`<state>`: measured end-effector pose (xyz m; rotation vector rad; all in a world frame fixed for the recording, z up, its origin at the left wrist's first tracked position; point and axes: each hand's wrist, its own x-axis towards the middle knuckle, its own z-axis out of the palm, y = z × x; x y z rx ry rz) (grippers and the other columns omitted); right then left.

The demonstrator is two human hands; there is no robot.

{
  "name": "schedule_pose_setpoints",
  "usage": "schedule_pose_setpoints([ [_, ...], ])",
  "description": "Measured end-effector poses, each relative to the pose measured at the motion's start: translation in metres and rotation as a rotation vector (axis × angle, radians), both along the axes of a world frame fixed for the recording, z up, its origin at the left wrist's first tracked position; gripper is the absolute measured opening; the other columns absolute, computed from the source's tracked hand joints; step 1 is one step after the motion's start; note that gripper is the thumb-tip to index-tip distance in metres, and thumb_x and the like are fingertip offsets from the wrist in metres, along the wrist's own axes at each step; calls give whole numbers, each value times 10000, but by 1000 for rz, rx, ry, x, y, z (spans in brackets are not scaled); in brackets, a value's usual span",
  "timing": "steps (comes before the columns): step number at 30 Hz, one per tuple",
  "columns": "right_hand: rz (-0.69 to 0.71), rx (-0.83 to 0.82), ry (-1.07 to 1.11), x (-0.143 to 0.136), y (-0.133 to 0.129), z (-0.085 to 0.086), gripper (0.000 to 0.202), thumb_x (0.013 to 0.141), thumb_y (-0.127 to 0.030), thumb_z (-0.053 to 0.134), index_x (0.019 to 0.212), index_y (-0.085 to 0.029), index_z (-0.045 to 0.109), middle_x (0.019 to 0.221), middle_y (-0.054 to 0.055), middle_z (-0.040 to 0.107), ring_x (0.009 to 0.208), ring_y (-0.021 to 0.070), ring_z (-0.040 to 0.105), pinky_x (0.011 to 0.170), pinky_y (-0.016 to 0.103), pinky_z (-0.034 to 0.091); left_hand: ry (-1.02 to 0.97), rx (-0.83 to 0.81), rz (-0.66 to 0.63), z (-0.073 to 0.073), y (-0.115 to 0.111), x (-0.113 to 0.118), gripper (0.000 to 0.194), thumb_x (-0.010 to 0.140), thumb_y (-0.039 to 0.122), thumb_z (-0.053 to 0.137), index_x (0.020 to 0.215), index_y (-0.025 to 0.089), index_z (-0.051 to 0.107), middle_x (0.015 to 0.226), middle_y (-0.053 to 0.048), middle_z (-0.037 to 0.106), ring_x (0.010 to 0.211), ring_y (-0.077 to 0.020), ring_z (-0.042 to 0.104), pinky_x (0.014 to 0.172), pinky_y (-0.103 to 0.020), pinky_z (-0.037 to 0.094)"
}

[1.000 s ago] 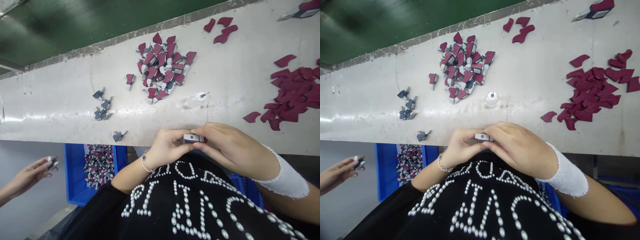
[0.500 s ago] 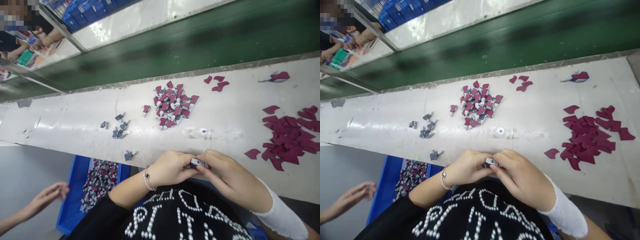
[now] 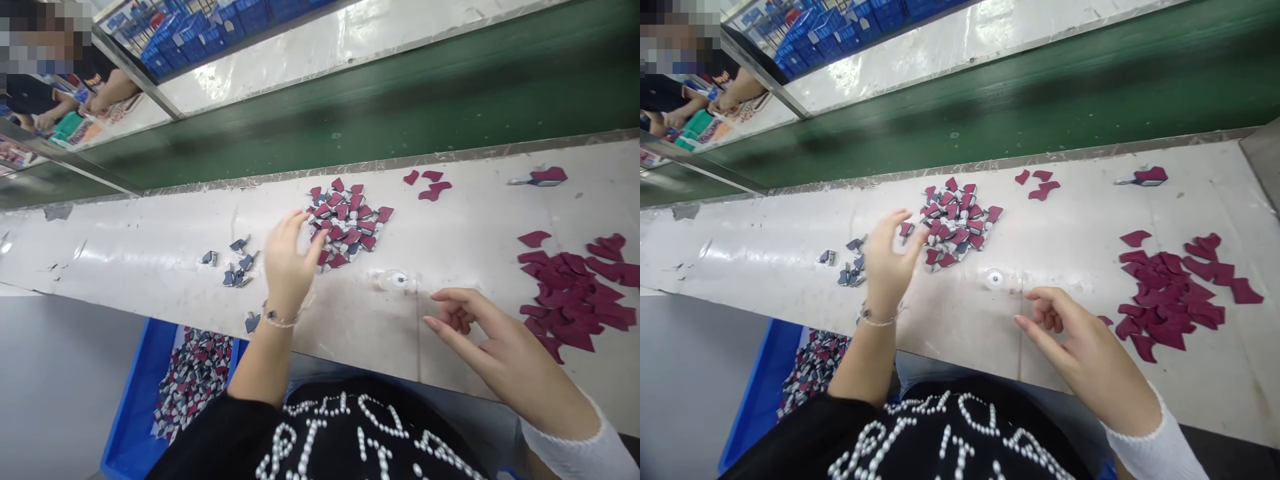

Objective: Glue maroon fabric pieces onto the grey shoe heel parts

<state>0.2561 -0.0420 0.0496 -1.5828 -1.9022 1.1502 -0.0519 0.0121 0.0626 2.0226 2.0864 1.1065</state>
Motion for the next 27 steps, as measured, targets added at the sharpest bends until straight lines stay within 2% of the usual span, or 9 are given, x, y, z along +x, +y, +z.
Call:
schedule_pose_setpoints([
  [2,-2,49,-49,-1,3,-11,585,913,-728,597,1216,-228,624,1009,80,670,856,242,675,687,367,572,113,-146,78,10,-30,-26,320,932,456,687,1125,201,689,1194,-119,729,1190,-303,656,1077,-502,494],
  [4,38,77,-55,-8,9,-23,673,917,-735,585,1363,-231,571,1189,115,650,1001,280,665,821,444,580,227,-501,101,15,-67,-55,364,877,480,740,1114,211,681,1178,-115,702,1155,-344,649,1043,-540,505],
  [6,85,80,-14,-20,18,-33,717,914,-729,590,1421,-224,538,1302,135,613,1108,316,625,942,526,546,237,-751,99,16,-103,-78,461,821,474,791,1184,223,659,1281,-125,635,1172,-358,632,1020,-537,525],
  [10,114,41,57,-42,35,-38,611,906,-700,610,1257,-201,634,1267,144,643,1164,375,580,1030,619,470,39,-902,134,8,-140,-88,244,926,270,642,1166,227,648,1279,-89,607,999,-237,680,942,-433,576],
  [14,201,-40,147,-40,37,-26,373,964,-567,630,1210,-289,650,1267,86,679,1090,295,676,886,415,587,-368,-774,67,-2,-130,-70,192,958,311,634,1133,237,663,1242,-70,685,1057,-208,703,996,-404,586],
  [17,190,-77,320,-27,26,-12,289,996,-462,623,1261,-350,600,1134,53,703,1027,230,707,839,294,604,-922,-632,-155,-16,-111,-48,284,924,413,710,1132,234,639,1352,-114,687,1110,-228,745,938,-374,638],
  [20,56,-30,413,-14,13,4,368,975,-369,661,1312,-367,513,920,28,670,792,187,690,651,244,572,-1337,-628,-404,-37,-92,-17,307,944,474,679,1158,262,620,1381,-126,696,1103,-258,774,832,-351,683],
  [23,-1,108,346,-2,5,24,243,927,-326,712,1146,-319,606,893,28,664,697,149,640,561,226,509,-1501,-758,-574,-51,-81,17,334,964,430,669,1253,279,597,1401,-135,693,1148,-277,760,859,-352,691],
  [27,28,154,339,7,0,46,244,861,-353,778,1073,-323,660,952,22,706,726,152,664,575,237,528,-1499,-762,-751,-55,-79,47,370,924,300,741,1258,286,582,1430,-131,678,1202,-286,735,908,-357,687],
])
